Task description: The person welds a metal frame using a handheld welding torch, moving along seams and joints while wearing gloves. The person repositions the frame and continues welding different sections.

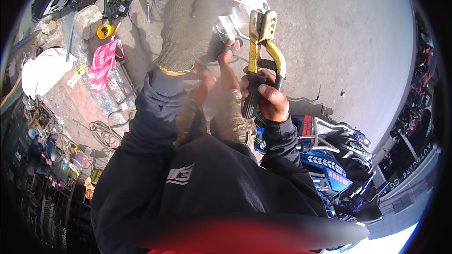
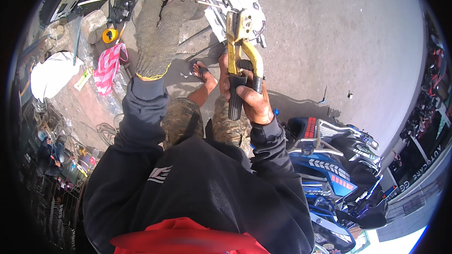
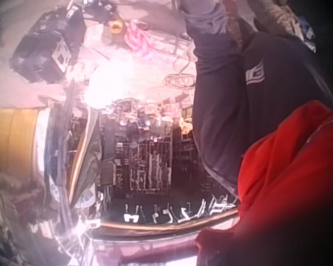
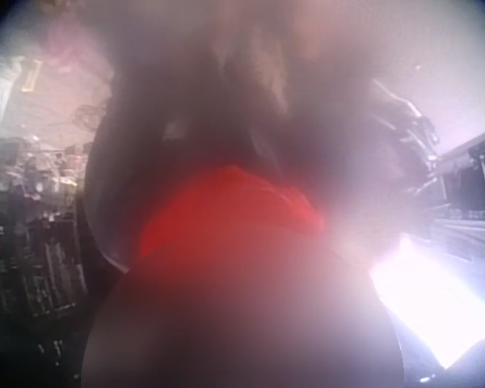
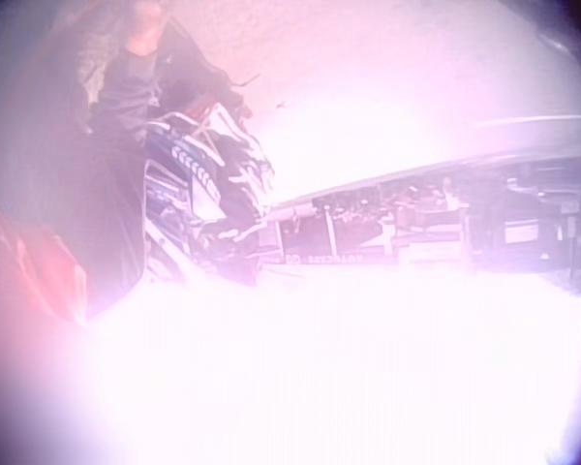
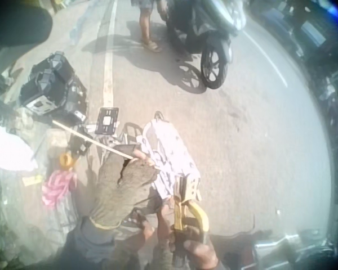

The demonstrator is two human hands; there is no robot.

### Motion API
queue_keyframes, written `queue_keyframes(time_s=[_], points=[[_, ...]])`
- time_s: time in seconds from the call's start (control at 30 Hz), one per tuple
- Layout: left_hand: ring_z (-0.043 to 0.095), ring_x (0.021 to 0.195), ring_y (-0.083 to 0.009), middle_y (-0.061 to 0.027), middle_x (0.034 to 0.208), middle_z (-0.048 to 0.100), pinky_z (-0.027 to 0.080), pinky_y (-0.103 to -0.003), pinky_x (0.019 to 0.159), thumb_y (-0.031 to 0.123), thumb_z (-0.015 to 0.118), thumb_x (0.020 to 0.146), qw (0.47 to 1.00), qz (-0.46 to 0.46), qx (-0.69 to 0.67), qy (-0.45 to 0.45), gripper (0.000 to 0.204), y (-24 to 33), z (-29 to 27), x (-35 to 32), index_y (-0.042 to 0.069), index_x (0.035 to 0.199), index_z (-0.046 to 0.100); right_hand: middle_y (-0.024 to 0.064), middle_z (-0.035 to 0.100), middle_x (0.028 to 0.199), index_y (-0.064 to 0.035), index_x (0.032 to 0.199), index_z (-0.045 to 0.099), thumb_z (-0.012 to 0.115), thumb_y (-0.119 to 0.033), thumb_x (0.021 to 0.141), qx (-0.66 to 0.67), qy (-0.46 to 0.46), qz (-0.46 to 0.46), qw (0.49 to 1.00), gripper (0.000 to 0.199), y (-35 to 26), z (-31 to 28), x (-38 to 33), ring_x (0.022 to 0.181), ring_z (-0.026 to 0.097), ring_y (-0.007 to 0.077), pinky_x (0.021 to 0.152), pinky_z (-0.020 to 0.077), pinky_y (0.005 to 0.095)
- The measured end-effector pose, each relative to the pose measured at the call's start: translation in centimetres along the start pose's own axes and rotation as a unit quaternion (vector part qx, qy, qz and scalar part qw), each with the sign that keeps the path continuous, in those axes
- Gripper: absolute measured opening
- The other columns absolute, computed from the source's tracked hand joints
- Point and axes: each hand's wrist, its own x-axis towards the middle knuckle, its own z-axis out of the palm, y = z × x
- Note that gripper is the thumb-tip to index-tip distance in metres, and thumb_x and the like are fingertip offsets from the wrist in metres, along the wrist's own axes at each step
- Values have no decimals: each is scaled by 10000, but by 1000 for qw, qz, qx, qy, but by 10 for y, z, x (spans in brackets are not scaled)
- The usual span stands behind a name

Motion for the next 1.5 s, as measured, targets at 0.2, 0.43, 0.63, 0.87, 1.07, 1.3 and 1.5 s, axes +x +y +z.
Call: queue_keyframes(time_s=[0.2, 0.43, 0.63, 0.87, 1.07, 1.3, 1.5], points=[[656, 1099, -237, -121, 1130, 655, 555, -365, 991, 138, 556, 1063, 999, -14, -43, 2, 226, -14, 4, -9, -14, 1225, 596, 183, 636, 1037, 94, 1328, 522, 667, -265, 799, -75, 50, 5, 996, 655, 1, -7, -5, 886, 625, 248, 790, 513, 353], [663, 1085, -190, -92, 1122, 662, 546, -332, 972, 104, 543, 1061, 977, 45, 203, -53, 215, -15, 8, -7, 13, 1251, 586, 143, 647, 1044, 80, 1324, 525, 687, -299, 792, -124, 56, 22, 990, 673, 0, -12, -4, 885, 629, 212, 791, 510, 341], [689, 971, -170, -90, 1107, 688, 568, -288, 786, 194, 620, 1029, 989, -64, 131, 37, 295, -53, -19, -33, 16, 1262, 587, 128, 631, 1111, 29, 1412, 465, 714, -335, 851, -121, 113, 37, 986, 713, 4, -17, -14, 951, 631, 218, 868, 533, 373], [698, 889, -297, -171, 1020, 684, 549, -401, 738, 237, 705, 941, 863, -200, 448, 125, 339, -97, 3, -106, 7, 1167, 601, 148, 605, 1113, 25, 1422, 432, 654, -277, 894, -7, 212, -55, 976, 648, -8, -55, -46, 986, 608, 230, 879, 526, 418], [679, 963, -317, -164, 1066, 672, 540, -415, 800, 223, 763, 895, 895, -7, 443, -49, 372, -109, 42, -139, 19, 1155, 592, 130, 603, 1123, -29, 1390, 473, 633, -297, 929, 12, 260, -62, 963, 556, -3, -81, -76, 1004, 597, 237, 890, 515, 425], [690, 895, -274, -113, 1021, 671, 556, -411, 814, 290, 795, 878, 880, -305, 361, 48, 483, -142, 43, -173, 38, 1204, 542, 119, 591, 1123, -33, 1384, 488, 614, -310, 946, 62, 290, -76, 952, 534, 14, -87, -94, 1003, 578, 247, 893, 497, 445], [570, 1254, -334, -227, 1307, 585, 477, -412, 1009, 261, 824, 831, 897, -204, 391, -12, 736, -218, 24, -181, 42, 1427, 451, 129, 595, 1114, -23, 1370, 513, 609, -313, 951, 104, 324, -85, 936, 519, 31, -102, -101, 1003, 575, 259, 903, 487, 460]])
